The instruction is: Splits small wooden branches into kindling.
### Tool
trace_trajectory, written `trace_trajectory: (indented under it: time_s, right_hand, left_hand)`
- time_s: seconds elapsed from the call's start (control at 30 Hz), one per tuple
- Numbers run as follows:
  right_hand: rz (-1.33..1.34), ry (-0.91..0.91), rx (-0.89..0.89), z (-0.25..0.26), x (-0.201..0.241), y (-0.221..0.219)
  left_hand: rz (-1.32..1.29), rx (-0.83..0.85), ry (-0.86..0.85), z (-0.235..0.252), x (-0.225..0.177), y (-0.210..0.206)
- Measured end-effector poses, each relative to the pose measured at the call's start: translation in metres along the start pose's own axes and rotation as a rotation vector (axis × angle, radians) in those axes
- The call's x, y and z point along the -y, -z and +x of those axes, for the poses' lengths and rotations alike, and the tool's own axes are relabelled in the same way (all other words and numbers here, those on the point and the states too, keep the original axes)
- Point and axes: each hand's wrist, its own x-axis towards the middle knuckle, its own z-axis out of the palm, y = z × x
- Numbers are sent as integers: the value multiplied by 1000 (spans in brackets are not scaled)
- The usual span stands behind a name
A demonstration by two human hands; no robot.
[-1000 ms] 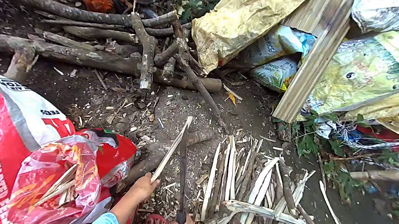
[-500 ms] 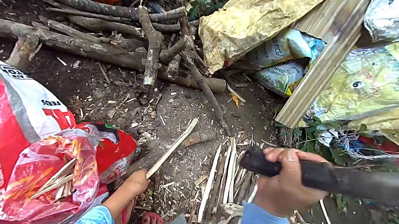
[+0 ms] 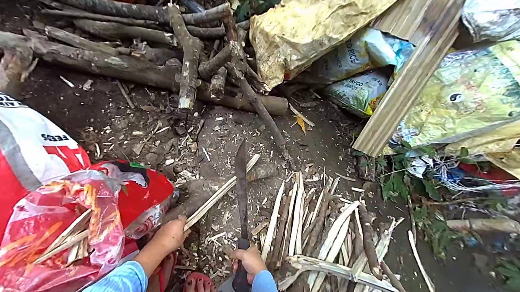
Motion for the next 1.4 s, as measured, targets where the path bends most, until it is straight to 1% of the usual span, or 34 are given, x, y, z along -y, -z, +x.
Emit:
trace_trajectory:
  time_s: [0.13,0.23,0.27,0.3,0.33,0.4,0.43,0.5,0.53,0.6,0.63,0.7,0.73,0.77,0.8,0.83,0.87,0.9,0.93,0.97,1.0,1.03,1.07,1.1,1.17,1.27,1.4]
  right_hand:
    - [309,42,231,9,-13,8]
    - [558,18,435,20,-26,4]
    - [592,10,450,20,-27,-1]
    - [556,21,404,18,-25,-7]
    - [422,54,286,14,-18,-15]
    - [-17,141,-46,6,-6,-27]
    - [-181,168,-154,3,-4,-27]
    - [-314,256,-221,-12,4,-21]
    - [-320,317,-238,-25,13,-17]
    - [-265,487,-279,-65,46,-8]
    - [-203,616,-307,-88,66,-4]
    - [-60,950,-392,-124,105,2]
    - [37,1131,-425,-136,125,4]
    - [154,1291,-417,-144,144,3]
    - [260,1402,-391,-144,156,1]
    - [304,1428,-397,-136,158,-3]
    - [244,1341,-465,-118,144,-10]
    - [85,1129,-539,-93,117,-16]
    - [-117,806,-529,-68,84,-19]
    - [-329,462,-449,-38,57,-18]
    - [-455,223,-366,-6,33,-15]
    - [-505,81,-307,17,19,-15]
    - [-505,30,-279,30,11,-18]
    - [-490,22,-263,33,6,-19]
    - [-431,40,-231,27,4,-10]
    - [-289,67,-165,26,7,-4]
    - [-111,61,-110,30,5,-6]
  left_hand:
    - [-45,64,-83,4,8,11]
    - [-150,117,-115,8,13,9]
    - [-197,135,-114,9,14,6]
    - [-234,138,-106,9,13,2]
    - [-244,127,-89,8,9,2]
    - [-194,94,-38,4,0,4]
    - [-153,80,-22,1,-3,5]
    - [-104,57,-14,2,-6,4]
    - [-90,46,-11,2,-8,4]
    - [-91,34,-12,3,-10,3]
    - [-97,31,-10,3,-10,2]
    - [-106,36,2,0,-12,2]
    - [-107,39,9,-1,-13,2]
    - [-106,42,14,-2,-13,3]
    - [-102,39,17,-2,-14,5]
    - [-96,38,21,-1,-15,6]
    - [-90,40,26,-1,-14,8]
    - [-83,45,31,-2,-13,7]
    - [-72,47,34,-4,-13,5]
    - [-59,43,34,-5,-15,4]
    - [-50,40,29,-4,-18,3]
    - [-31,35,24,-2,-19,3]
    - [-10,34,22,3,-16,5]
    - [-9,46,16,5,-12,4]
    - [-58,92,-20,7,-10,-3]
    - [-151,154,-87,14,-5,0]
    - [-235,233,-84,19,2,12]
